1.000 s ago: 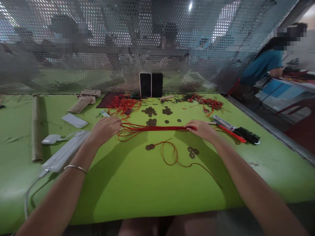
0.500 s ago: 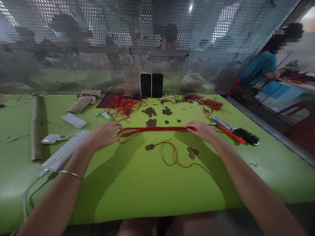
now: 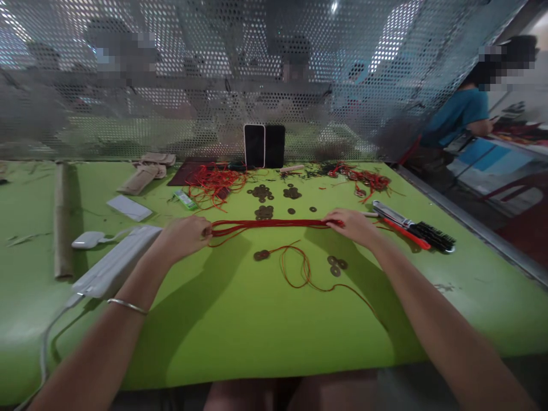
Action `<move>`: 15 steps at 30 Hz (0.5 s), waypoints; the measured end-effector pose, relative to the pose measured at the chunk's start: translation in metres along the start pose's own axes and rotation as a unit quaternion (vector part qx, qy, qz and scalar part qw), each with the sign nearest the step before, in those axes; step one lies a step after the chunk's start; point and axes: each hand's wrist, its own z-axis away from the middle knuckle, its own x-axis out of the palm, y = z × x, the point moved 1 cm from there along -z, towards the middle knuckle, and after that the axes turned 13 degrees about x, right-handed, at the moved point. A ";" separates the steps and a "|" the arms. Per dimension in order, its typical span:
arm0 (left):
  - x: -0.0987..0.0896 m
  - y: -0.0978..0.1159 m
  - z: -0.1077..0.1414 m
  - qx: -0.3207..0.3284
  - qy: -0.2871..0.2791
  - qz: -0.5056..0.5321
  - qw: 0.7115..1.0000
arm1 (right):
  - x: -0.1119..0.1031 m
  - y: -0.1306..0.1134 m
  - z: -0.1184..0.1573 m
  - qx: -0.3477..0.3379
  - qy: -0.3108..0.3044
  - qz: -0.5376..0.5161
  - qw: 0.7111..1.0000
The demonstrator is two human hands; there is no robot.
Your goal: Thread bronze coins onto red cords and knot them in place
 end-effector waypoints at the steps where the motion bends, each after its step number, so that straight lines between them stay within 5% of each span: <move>1: 0.000 0.000 -0.001 -0.008 0.004 -0.002 1.000 | 0.000 0.000 0.000 0.000 0.001 0.000 1.000; 15: 0.008 -0.007 -0.012 -0.080 0.068 0.036 0.994 | 0.000 0.001 0.002 0.002 -0.005 0.009 1.000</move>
